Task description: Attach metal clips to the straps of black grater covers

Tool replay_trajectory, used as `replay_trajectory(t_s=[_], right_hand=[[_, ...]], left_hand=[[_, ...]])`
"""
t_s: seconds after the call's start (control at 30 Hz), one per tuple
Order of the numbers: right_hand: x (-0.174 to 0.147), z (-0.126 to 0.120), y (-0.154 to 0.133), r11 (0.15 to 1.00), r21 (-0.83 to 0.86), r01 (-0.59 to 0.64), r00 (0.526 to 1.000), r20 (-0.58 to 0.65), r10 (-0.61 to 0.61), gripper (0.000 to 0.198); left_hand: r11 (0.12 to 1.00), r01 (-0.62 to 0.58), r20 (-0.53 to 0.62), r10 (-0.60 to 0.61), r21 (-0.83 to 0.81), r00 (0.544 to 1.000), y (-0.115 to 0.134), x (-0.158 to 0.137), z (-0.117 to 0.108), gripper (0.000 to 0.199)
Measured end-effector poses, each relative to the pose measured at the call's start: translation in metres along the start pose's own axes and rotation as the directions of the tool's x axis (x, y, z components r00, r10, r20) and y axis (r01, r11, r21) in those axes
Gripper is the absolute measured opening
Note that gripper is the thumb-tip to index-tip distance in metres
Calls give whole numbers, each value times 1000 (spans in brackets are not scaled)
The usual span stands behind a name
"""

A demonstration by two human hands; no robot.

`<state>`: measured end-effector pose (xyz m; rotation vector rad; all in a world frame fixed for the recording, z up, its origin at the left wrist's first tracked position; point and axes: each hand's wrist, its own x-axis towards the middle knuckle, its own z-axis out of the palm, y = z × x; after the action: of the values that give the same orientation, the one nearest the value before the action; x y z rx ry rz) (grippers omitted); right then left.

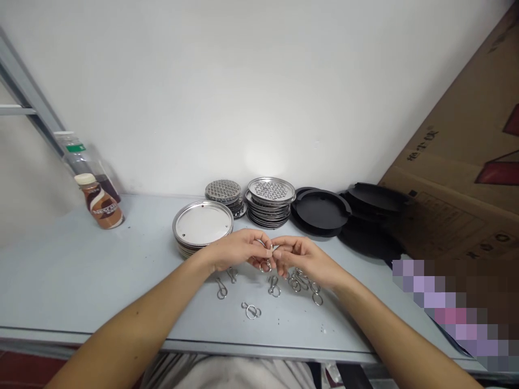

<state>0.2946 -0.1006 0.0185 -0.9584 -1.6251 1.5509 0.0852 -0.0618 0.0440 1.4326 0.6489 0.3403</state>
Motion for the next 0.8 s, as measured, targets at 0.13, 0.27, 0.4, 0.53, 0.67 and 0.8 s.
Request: replay_trajectory(t_s=[0.13, 0.27, 0.4, 0.53, 0.67, 0.8], right_hand=[[-4, -8, 1, 979, -176, -101, 995, -14, 100, 23], [-11, -7, -1, 802, -597, -11, 997, 58, 57, 31], [-14, 0, -2, 631, -771, 90, 995, 93, -29, 42], [-13, 8, 1, 589, -803, 95, 994, 104, -18, 28], [-12, 15, 3, 555, -824, 113, 991, 135, -1, 18], [-14, 19, 6, 541, -838, 68, 995, 99, 28, 24]], left_hand=[[1000, 1, -69, -3, -23, 998, 4, -2, 1, 9], [970, 111, -104, -91, 218, 990, 4, -5, -2, 7], [769, 241, -38, -272, 592, 962, 0, -7, -1, 9], [555, 155, -81, -156, 817, 984, -1, -9, 1, 17], [545, 120, -47, -147, 830, 988, 1, -11, -1, 25], [592, 60, -1, -99, 804, 995, 3, -12, -2, 32]])
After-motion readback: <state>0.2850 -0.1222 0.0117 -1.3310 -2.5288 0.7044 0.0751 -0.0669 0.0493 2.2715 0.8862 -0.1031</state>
